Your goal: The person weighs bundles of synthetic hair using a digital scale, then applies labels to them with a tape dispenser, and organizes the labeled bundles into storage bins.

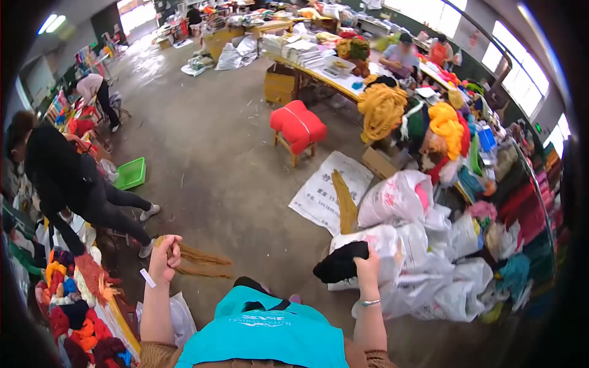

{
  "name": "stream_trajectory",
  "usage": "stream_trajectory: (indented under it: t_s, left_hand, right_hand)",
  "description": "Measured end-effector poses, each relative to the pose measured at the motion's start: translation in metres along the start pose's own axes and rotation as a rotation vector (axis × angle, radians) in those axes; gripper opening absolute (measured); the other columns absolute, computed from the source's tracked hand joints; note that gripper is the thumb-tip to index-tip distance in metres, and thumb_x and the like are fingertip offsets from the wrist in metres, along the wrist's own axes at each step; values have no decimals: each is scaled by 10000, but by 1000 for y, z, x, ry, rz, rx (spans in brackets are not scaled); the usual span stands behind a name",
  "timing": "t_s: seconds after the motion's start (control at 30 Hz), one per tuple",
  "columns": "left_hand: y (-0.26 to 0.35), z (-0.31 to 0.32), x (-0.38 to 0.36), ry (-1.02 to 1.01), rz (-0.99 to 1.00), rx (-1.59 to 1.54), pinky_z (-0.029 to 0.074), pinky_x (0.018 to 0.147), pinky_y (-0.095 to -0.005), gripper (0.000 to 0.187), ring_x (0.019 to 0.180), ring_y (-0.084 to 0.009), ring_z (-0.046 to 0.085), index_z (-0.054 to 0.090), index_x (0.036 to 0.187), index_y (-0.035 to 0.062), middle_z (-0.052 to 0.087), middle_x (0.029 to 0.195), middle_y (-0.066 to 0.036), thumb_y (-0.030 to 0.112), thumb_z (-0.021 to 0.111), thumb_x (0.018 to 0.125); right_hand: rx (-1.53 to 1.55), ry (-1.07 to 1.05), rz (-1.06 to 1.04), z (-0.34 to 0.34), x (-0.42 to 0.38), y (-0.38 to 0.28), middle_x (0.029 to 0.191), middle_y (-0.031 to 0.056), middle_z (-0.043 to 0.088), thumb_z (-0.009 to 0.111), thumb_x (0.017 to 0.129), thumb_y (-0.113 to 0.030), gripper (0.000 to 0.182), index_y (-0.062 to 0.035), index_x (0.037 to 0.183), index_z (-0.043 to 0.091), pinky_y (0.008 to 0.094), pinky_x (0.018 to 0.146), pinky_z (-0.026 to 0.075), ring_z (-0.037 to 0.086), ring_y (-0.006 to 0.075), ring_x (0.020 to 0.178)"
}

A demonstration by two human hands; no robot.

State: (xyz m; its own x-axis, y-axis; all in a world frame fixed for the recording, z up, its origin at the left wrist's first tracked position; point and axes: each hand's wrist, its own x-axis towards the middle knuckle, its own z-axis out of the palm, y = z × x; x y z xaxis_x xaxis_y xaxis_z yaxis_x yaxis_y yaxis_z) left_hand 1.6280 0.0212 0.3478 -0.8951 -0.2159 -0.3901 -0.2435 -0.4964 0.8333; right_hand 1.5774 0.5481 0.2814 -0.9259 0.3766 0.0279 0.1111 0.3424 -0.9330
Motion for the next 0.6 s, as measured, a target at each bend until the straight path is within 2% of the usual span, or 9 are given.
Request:
stream_trajectory:
  t_s: [0.1,0.23,0.43,0.57,0.6]
  left_hand:
    - [22,10,83,10,13,-14,223,360,-214,197,376,-50,301,624,963,43,514,574,21,209,517,971]
    - [45,19,212,0,17,-39,225,361,-212,193,377,-53,302,625,962,45,511,570,21,210,524,966]
    - [122,60,413,3,-50,6,218,354,-215,179,378,-58,309,622,917,37,508,562,6,188,533,955]
    - [173,90,540,-56,-103,127,223,351,-218,182,372,-58,309,619,921,31,504,557,4,187,531,956]
    - [184,96,570,-69,-99,156,226,351,-219,184,371,-57,310,618,921,30,504,557,4,186,528,958]
  right_hand:
    - [0,-10,-67,47,105,-19,804,78,664,621,662,19,284,24,945,642,314,755,501,627,169,791]
    - [49,57,-93,98,214,-57,806,49,656,589,678,50,261,25,931,649,267,726,481,590,119,767]
    - [-12,176,-33,160,347,-123,866,79,688,585,682,39,300,46,973,661,283,770,495,627,149,803]
    - [55,241,-87,202,426,-173,876,78,675,572,671,46,300,45,959,655,288,792,493,626,158,835]
    - [60,279,-79,212,443,-181,894,56,663,574,710,35,272,34,971,654,270,793,480,607,141,839]
